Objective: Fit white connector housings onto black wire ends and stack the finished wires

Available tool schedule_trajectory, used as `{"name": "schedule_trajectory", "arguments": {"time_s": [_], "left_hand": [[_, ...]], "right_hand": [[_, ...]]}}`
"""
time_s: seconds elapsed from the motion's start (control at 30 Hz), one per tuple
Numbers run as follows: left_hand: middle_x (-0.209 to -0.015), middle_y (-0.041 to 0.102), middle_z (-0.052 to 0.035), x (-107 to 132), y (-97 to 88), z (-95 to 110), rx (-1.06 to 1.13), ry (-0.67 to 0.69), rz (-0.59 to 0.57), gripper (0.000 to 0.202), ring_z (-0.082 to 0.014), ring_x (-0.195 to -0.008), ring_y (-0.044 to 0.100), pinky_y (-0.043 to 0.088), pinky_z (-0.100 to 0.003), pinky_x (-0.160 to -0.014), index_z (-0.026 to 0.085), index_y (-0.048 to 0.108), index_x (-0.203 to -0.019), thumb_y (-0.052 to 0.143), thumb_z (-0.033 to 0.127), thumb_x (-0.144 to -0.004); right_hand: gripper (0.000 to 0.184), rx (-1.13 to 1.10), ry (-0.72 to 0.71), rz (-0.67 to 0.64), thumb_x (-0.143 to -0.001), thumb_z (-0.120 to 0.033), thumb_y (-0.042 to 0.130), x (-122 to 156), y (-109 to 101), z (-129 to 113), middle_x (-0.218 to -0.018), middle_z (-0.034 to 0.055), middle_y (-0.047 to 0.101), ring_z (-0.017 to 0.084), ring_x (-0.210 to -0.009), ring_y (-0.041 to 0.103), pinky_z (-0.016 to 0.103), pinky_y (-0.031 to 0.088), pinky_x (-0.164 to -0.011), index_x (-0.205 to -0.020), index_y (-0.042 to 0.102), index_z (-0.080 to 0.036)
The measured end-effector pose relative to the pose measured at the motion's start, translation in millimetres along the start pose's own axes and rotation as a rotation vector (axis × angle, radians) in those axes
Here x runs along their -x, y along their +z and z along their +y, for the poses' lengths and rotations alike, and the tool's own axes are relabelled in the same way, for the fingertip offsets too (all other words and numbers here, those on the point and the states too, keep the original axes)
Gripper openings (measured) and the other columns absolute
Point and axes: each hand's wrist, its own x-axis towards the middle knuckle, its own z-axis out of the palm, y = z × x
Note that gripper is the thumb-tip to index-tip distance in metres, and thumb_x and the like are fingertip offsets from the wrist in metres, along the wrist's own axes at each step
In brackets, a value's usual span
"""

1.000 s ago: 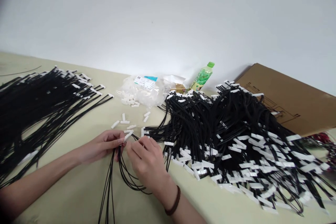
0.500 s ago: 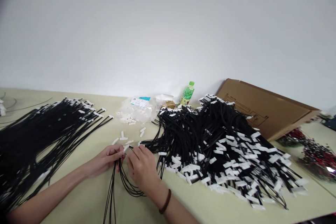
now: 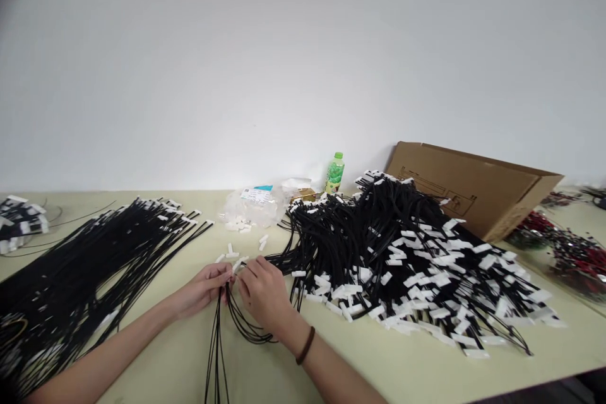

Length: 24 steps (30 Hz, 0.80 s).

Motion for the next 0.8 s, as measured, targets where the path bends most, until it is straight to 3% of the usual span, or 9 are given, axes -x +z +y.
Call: {"name": "schedule_trajectory", "arguments": {"time_s": [0.53, 0.8], "left_hand": [[-0.071, 0.05, -0.0002, 0.7, 2.0, 0.1, 0.155, -0.042, -0.046, 0.014, -0.0078, -0.054, 0.049, 0.043, -0.022, -0.052, 0.012, 0.057, -0.074, 0.058, 0.026, -0.076], [-0.07, 0.051, -0.0006, 1.4, 3.4, 1.4, 0.119, -0.041, -0.064, 0.017, -0.009, -0.056, 0.049, 0.042, -0.025, -0.055, 0.012, 0.058, -0.076, 0.058, 0.029, -0.076]], "right_hand": [[0.016, -0.101, 0.002, 0.084, -0.087, -0.016, 0.046, 2.7, -3.4, 1.8, -0.069, 0.0033, 0.05, 0.016, -0.07, 0.04, 0.028, 0.037, -0.065, -0.076, 0.058, -0.015], [0.014, -0.131, 0.011, 0.088, -0.087, -0.014, 0.044, 5.0, -2.2, 3.2, -0.092, 0.0064, 0.052, 0.018, -0.088, 0.043, 0.034, 0.04, -0.077, -0.085, 0.057, -0.016]]}}
